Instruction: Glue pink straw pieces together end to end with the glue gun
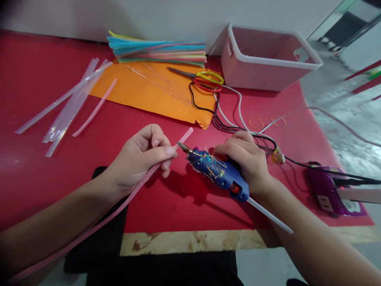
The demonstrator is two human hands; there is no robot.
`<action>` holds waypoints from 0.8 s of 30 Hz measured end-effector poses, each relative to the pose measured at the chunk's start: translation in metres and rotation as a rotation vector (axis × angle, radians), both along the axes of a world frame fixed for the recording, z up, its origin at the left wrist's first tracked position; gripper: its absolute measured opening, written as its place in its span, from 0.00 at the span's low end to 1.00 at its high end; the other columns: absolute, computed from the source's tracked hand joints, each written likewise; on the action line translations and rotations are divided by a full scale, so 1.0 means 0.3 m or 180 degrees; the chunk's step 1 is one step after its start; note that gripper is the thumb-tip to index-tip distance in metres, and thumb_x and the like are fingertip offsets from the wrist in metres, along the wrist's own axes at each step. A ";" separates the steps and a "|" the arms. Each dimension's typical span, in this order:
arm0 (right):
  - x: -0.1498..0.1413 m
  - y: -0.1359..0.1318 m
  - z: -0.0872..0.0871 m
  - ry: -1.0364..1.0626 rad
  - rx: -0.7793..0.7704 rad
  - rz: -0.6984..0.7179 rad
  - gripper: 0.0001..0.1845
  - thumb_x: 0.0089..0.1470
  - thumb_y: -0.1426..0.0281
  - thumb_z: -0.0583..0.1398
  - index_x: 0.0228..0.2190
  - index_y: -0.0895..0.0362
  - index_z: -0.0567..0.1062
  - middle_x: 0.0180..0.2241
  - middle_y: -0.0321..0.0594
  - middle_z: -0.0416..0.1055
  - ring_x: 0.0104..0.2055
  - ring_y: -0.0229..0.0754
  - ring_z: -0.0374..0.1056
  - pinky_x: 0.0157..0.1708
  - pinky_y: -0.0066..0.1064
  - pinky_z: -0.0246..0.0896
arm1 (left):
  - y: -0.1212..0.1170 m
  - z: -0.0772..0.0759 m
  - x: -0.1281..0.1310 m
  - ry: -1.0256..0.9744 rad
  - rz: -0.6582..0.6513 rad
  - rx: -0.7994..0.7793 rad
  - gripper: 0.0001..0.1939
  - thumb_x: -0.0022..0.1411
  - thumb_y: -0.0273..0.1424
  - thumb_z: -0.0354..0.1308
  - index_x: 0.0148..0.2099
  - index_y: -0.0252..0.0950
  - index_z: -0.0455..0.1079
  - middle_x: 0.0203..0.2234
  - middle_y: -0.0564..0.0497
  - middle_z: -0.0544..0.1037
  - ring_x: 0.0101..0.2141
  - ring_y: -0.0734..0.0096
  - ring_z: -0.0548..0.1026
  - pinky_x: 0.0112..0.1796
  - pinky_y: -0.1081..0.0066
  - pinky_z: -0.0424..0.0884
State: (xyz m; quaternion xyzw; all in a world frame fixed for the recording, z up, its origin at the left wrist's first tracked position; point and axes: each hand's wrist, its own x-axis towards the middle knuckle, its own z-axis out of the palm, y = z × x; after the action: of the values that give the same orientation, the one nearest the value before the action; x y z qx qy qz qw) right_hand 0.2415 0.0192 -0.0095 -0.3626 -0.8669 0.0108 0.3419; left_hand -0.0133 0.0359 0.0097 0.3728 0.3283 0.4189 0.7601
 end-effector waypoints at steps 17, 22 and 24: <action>0.006 0.002 -0.004 -0.0049 0.0067 -0.0042 0.02 0.62 0.70 0.59 0.36 0.51 0.73 0.26 0.33 0.72 0.27 0.38 0.67 0.38 0.39 0.61 | -0.001 0.002 0.003 -0.0067 -0.0021 0.0004 0.17 0.55 0.20 0.63 0.28 0.38 0.56 0.19 0.62 0.68 0.18 0.84 0.69 0.21 0.81 0.72; 0.007 0.003 -0.003 -0.0074 0.0094 -0.0036 0.02 0.63 0.71 0.59 0.36 0.51 0.71 0.26 0.32 0.72 0.27 0.38 0.66 0.38 0.40 0.61 | -0.004 0.001 0.002 -0.0070 -0.0027 0.0000 0.17 0.56 0.19 0.63 0.29 0.38 0.56 0.19 0.62 0.68 0.19 0.83 0.70 0.21 0.81 0.73; 0.010 0.003 -0.005 -0.0054 0.0072 -0.0041 0.02 0.63 0.70 0.59 0.36 0.51 0.72 0.26 0.33 0.72 0.27 0.38 0.67 0.38 0.40 0.60 | -0.004 0.000 0.001 -0.0068 -0.0024 0.0005 0.17 0.56 0.19 0.63 0.29 0.38 0.56 0.20 0.62 0.68 0.19 0.83 0.70 0.22 0.81 0.73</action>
State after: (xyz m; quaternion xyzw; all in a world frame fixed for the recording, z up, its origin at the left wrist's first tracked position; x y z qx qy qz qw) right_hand 0.2444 0.0200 -0.0111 -0.3644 -0.8675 -0.0043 0.3387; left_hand -0.0130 0.0348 0.0098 0.3701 0.3185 0.4202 0.7649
